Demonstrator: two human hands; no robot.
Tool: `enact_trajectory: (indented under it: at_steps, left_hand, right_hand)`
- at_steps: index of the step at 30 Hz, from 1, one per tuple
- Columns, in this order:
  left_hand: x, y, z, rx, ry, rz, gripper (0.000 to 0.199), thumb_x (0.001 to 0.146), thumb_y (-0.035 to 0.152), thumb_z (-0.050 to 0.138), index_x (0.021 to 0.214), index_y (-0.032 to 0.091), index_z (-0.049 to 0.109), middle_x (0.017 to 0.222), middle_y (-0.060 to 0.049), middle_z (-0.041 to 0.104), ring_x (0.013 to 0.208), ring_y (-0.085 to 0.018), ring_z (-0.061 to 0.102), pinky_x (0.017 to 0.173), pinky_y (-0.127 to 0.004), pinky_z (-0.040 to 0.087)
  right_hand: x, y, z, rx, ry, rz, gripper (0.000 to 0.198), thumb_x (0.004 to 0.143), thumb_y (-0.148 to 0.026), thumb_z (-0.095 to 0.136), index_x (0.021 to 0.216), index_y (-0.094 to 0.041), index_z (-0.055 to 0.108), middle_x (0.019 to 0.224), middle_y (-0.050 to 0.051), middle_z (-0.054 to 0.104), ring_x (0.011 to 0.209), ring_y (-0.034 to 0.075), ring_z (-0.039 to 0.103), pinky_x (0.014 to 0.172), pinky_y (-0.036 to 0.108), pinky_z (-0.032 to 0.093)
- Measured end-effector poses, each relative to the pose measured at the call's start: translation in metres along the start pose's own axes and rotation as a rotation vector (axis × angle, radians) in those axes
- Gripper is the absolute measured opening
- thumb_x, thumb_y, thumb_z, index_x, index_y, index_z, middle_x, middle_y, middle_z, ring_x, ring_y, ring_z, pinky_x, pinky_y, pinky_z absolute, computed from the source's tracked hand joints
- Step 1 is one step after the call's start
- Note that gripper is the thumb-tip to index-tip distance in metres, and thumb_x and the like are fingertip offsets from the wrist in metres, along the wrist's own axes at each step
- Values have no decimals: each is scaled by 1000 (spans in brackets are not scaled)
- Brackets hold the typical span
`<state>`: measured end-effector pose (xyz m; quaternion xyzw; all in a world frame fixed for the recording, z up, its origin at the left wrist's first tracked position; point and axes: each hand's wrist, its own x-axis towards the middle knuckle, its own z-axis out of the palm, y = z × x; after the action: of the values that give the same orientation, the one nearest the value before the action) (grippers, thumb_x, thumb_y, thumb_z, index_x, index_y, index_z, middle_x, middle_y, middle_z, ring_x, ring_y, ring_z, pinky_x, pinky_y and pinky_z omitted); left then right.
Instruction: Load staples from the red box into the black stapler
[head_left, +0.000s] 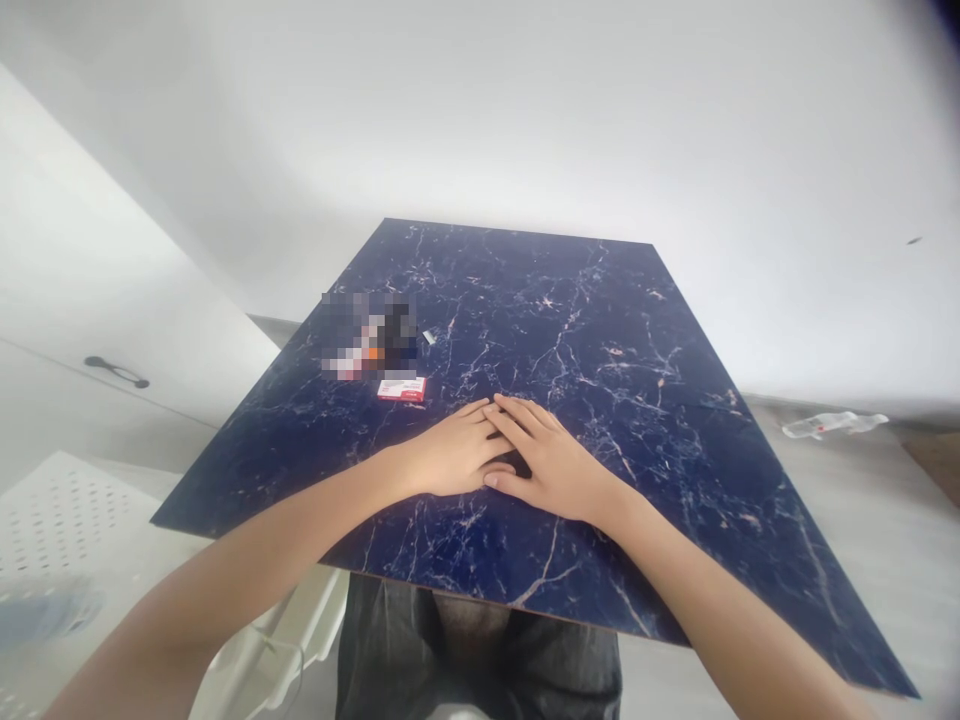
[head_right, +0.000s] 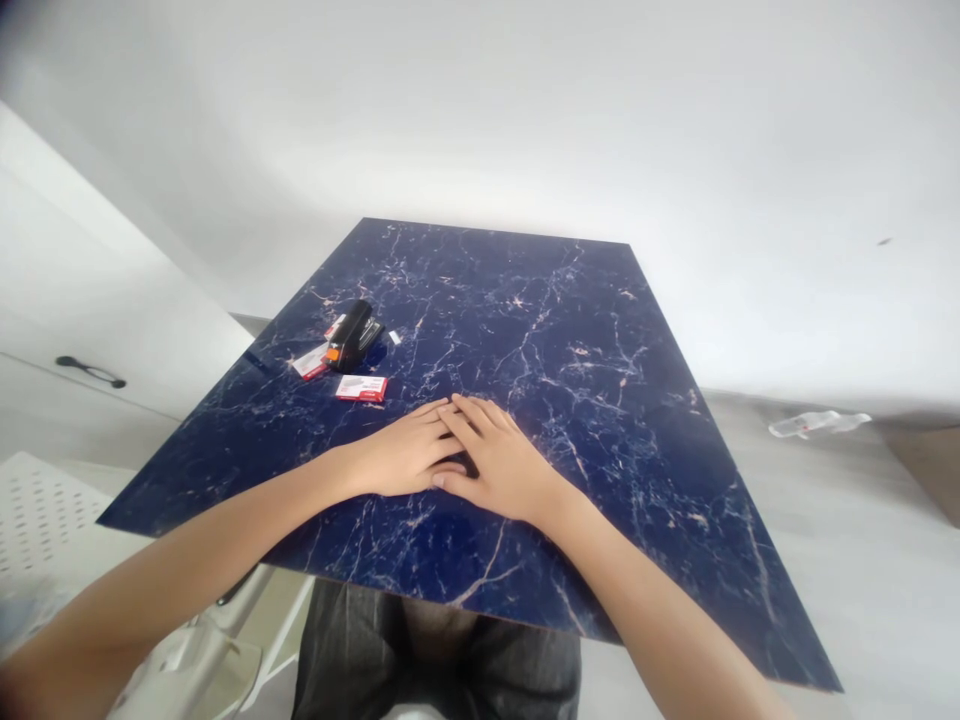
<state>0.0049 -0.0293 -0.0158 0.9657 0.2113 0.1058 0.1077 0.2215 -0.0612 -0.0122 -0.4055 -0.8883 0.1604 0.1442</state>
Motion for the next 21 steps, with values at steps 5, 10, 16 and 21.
enact_trajectory:
  at_steps: [5,10,16,21]
  left_hand:
    - [-1,-1,2,8,28,11,30,103,34,61,128,21,73,152,-11,61,154,-32,41,131,-55,25]
    - [-1,-1,5,34,28,26,30,103,34,62,129,23,73,153,-10,60,157,-31,37,133,-54,21]
    - [-1,0,3,14,34,10,44,106,36,56,147,18,61,158,-14,53,157,-31,36,131,-55,23]
    - [-1,2,0,17,14,-5,48,107,37,55,151,17,56,162,-13,49,159,-31,31,133,-52,21]
  right_hand:
    - [-1,-1,-1,-3,-28,12,89,98,-67,57,169,-22,28,174,15,28,160,38,26,128,63,26]
    - [-2,-2,-2,-16,-61,13,90,99,-71,51,170,-20,26,176,15,22,162,38,20,129,62,25]
    - [-1,-2,-3,-27,-111,24,94,99,-75,45,170,-18,24,176,16,17,163,37,12,130,62,21]
    - [-1,-4,-4,-11,-116,31,94,99,-75,47,171,-22,19,177,15,16,163,38,10,129,64,22]
